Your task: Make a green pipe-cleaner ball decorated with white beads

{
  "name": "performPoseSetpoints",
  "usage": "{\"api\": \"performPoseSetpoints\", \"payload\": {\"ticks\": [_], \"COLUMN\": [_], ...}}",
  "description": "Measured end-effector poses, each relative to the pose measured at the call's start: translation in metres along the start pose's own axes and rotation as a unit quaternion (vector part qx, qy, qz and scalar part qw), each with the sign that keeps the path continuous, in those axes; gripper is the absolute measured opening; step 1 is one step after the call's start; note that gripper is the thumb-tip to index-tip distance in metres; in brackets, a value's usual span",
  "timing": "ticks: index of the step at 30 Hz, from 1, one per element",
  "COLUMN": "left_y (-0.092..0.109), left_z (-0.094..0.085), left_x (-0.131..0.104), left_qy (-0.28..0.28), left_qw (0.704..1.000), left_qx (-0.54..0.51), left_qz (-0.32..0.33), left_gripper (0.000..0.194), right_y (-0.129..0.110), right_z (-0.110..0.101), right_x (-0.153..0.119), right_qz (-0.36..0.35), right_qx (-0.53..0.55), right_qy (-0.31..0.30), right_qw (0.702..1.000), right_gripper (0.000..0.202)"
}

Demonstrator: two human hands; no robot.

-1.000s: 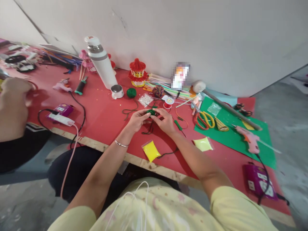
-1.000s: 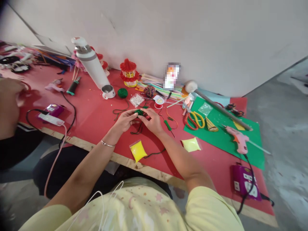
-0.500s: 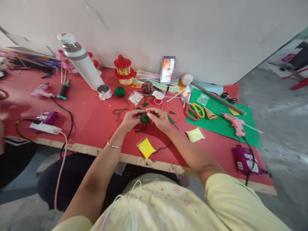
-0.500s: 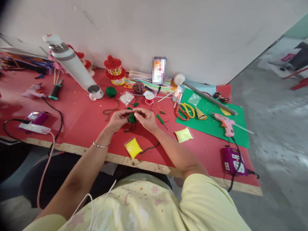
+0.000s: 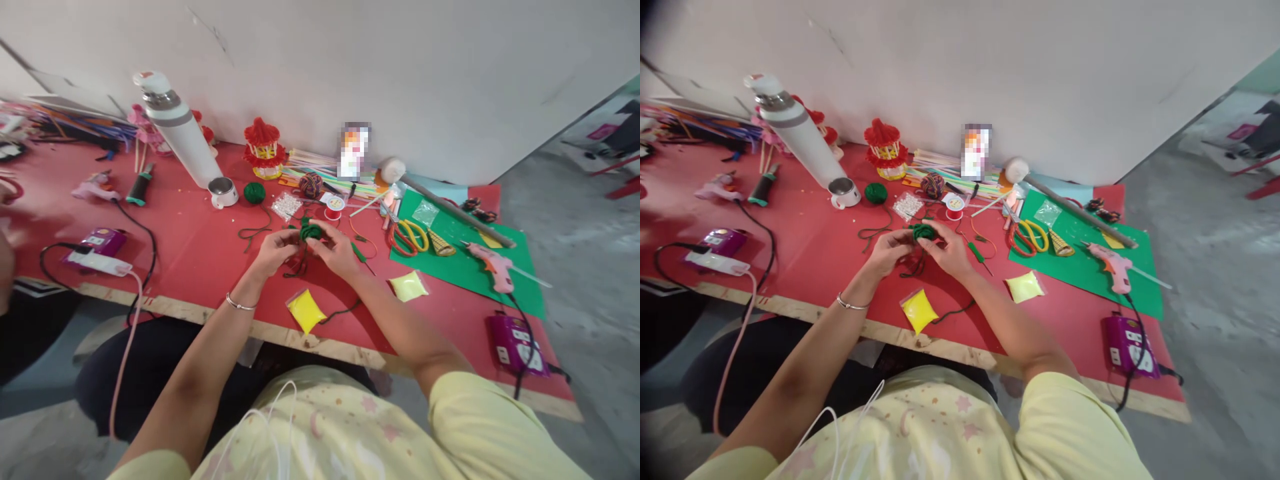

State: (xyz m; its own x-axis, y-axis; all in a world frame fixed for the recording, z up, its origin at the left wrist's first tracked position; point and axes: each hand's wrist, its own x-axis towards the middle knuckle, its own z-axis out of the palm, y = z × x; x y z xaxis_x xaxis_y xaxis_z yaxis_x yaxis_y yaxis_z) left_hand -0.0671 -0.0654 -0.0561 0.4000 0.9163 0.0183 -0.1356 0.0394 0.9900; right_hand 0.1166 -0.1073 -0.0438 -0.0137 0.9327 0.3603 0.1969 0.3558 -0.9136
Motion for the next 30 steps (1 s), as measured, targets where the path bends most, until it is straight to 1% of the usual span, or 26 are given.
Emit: {"api": "performPoseSetpoints", "payload": {"ticks": [2, 3, 4, 5, 7, 8, 9, 11, 12, 14, 16, 18, 21, 23, 25, 28, 30], "left_y": [0.001, 0.000, -0.001, -0.003, -0.005, -0.005, -0.005, -0.002, 0.000, 0.003, 0.005, 0.005, 0.001, -0.002, -0.006, -0.012, -0.016], "left_z": [0.001, 0.002, 0.003, 0.003, 0.002, 0.001, -0.001, -0.003, -0.005, -0.007, -0.009, -0.010, -0.013, -0.015, -0.017, -0.022, -0.026], "left_x": [-0.001, 0.000, 0.000, 0.000, 0.002, 0.003, 0.003, 0.004, 0.003, 0.002, 0.001, 0.002, 0.005, 0.008, 0.010, 0.012, 0.014], "left_qy": [-0.010, -0.018, -0.031, -0.041, -0.029, -0.005, 0.022, 0.068, 0.077, 0.071, 0.056, 0.070, 0.138, 0.171, 0.195, 0.230, 0.251], "left_qw": [1.000, 0.999, 0.999, 0.999, 0.999, 0.998, 0.997, 0.994, 0.993, 0.994, 0.995, 0.992, 0.983, 0.978, 0.973, 0.963, 0.954], "left_qx": [-0.009, -0.012, -0.009, 0.001, 0.035, 0.054, 0.068, 0.081, 0.082, 0.082, 0.088, 0.104, 0.119, 0.120, 0.120, 0.134, 0.162], "left_qz": [0.028, 0.035, 0.032, 0.024, 0.021, 0.028, 0.034, 0.031, 0.022, 0.003, 0.001, 0.014, 0.027, 0.024, 0.023, 0.030, 0.042], "left_gripper": [0.063, 0.069, 0.068, 0.059, 0.033, 0.025, 0.021, 0.023, 0.025, 0.028, 0.029, 0.030, 0.035, 0.036, 0.035, 0.030, 0.026], "right_y": [-0.004, -0.006, -0.009, -0.011, -0.016, -0.017, -0.018, -0.017, -0.016, -0.011, -0.005, -0.001, 0.001, 0.000, 0.000, 0.002, 0.005], "right_z": [-0.003, -0.005, -0.007, -0.009, -0.016, -0.020, -0.024, -0.031, -0.033, -0.036, -0.035, -0.034, -0.033, -0.033, -0.034, -0.035, -0.036], "right_x": [0.001, 0.001, 0.001, 0.001, -0.001, -0.003, -0.006, -0.012, -0.015, -0.021, -0.025, -0.026, -0.025, -0.024, -0.023, -0.019, -0.011], "right_qz": [0.026, 0.035, 0.042, 0.048, 0.053, 0.050, 0.043, 0.024, 0.017, 0.009, -0.004, -0.028, -0.067, -0.078, -0.077, -0.070, -0.062], "right_qx": [0.054, 0.072, 0.083, 0.087, 0.078, 0.064, 0.043, -0.020, -0.058, -0.135, -0.200, -0.246, -0.288, -0.298, -0.286, -0.259, -0.265], "right_qy": [-0.004, -0.013, -0.025, -0.038, -0.062, -0.075, -0.087, -0.118, -0.137, -0.172, -0.191, -0.183, -0.169, -0.160, -0.137, -0.081, -0.054], "right_qw": [0.998, 0.997, 0.995, 0.994, 0.994, 0.994, 0.994, 0.992, 0.989, 0.976, 0.961, 0.951, 0.940, 0.938, 0.945, 0.960, 0.961], "right_gripper": [0.054, 0.055, 0.055, 0.054, 0.052, 0.051, 0.049, 0.043, 0.040, 0.037, 0.038, 0.038, 0.037, 0.038, 0.036, 0.031, 0.030]}}
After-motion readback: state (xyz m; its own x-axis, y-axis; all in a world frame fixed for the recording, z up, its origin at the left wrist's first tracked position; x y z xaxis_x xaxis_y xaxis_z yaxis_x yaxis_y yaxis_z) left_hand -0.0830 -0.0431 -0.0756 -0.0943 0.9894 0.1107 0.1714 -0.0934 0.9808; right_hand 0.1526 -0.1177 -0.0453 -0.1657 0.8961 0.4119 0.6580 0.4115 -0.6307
